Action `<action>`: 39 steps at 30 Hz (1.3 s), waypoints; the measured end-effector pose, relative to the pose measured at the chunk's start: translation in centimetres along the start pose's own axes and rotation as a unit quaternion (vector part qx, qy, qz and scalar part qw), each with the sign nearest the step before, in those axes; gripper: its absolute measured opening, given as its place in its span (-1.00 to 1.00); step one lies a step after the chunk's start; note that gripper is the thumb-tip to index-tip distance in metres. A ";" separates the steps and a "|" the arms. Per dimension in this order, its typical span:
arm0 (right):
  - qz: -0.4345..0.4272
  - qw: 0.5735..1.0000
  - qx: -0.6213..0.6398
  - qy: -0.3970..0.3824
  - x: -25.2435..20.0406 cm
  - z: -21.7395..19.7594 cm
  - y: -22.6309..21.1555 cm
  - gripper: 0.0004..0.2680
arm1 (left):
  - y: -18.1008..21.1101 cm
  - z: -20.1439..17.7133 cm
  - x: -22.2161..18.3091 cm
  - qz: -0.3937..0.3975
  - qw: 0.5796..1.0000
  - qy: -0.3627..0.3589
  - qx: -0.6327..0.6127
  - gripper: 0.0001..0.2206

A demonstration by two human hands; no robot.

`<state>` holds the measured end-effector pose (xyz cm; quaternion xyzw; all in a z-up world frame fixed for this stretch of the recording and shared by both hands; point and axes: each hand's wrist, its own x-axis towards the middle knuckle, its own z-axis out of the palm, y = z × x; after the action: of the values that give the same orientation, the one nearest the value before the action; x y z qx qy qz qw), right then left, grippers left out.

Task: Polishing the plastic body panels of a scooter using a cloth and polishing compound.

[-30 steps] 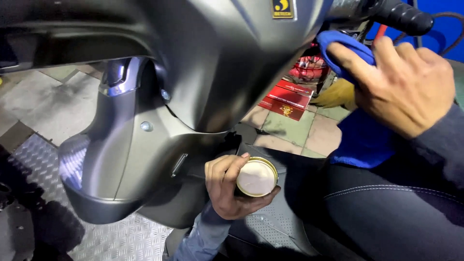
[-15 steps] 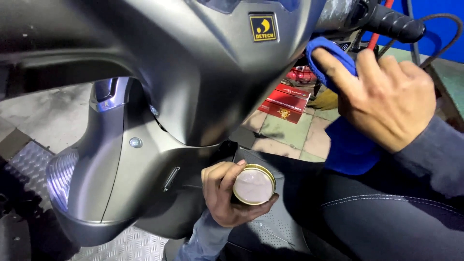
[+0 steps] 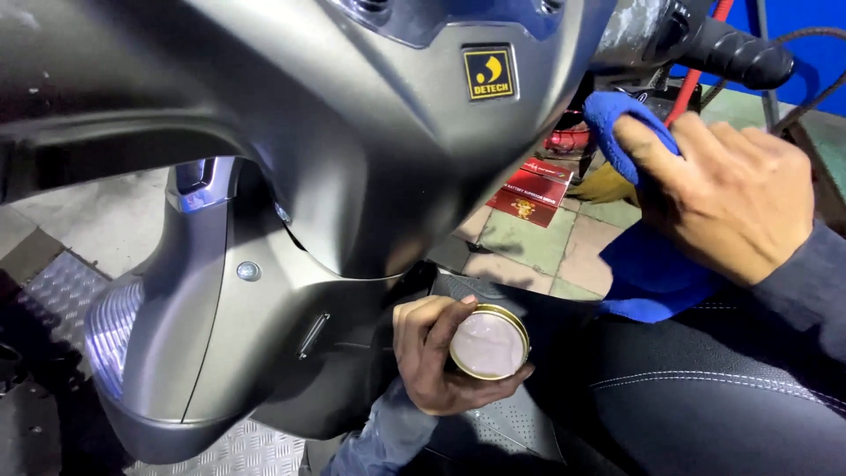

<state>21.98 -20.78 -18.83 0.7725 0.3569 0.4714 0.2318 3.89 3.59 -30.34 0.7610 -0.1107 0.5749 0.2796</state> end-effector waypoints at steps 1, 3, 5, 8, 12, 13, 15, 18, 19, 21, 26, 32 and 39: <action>-0.001 1.000 0.024 -0.011 -0.3 0.3 -0.1 -0.61 | 0.0 0.1 -0.2 -0.003 1.000 0.003 -0.006 -0.33; 0.004 1.000 0.025 -0.015 0.2 -0.2 -0.7 -0.59 | 0.1 0.3 -0.2 -0.006 1.000 0.008 -0.006 -0.33; 0.006 0.999 0.025 -0.020 0.6 -0.5 -1.0 -0.57 | 0.2 0.7 -0.2 -0.012 1.000 0.015 -0.005 -0.33; 0.029 0.986 0.160 -0.032 0.5 -0.9 -1.7 -0.37 | 0.4 1.0 -0.4 -0.009 1.000 0.011 -0.004 -0.33; 0.008 0.996 0.088 -0.029 1.4 -1.0 -1.9 -0.52 | 0.7 1.0 -0.4 -0.005 1.000 0.023 -0.004 -0.35; -0.008 1.000 0.010 -0.010 1.9 -0.9 -1.8 -0.59 | 1.0 0.9 -0.3 -0.014 1.000 0.018 -0.005 -0.37; -0.006 1.000 0.017 -0.014 2.4 -0.1 -3.2 -0.59 | 1.5 0.9 -0.6 -0.019 1.000 0.011 -0.003 -0.36; 0.000 1.000 0.012 -0.010 2.4 -0.7 -3.7 -0.55 | 2.2 0.0 -0.6 -0.014 1.000 0.013 0.003 -0.37; 0.000 1.000 0.002 -0.005 2.2 -1.2 -3.7 -0.52 | 2.4 -0.4 -0.6 -0.007 1.000 0.019 0.007 -0.38; 0.006 0.999 -0.033 -0.011 3.1 -1.2 -4.8 -0.59 | 2.5 -1.2 -1.1 -0.013 1.000 0.018 0.013 -0.36; 0.014 0.993 -0.116 -0.033 1.8 -4.0 -5.0 -0.57 | 4.2 -2.4 -2.2 -0.020 0.999 0.014 0.027 -0.34; 0.053 0.993 0.082 -0.071 2.3 -3.5 -4.1 -0.40 | 5.5 -4.3 -3.1 -0.020 0.999 0.005 0.041 -0.33; 0.041 0.962 0.242 -0.123 0.9 -2.6 -5.8 -0.30 | 6.3 -6.6 -3.9 -0.049 0.996 0.018 0.068 -0.30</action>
<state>17.99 -16.37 -21.16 0.8716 0.3969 0.2810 0.0609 -5.77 1.51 -30.88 0.7721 -0.0289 0.5807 0.2566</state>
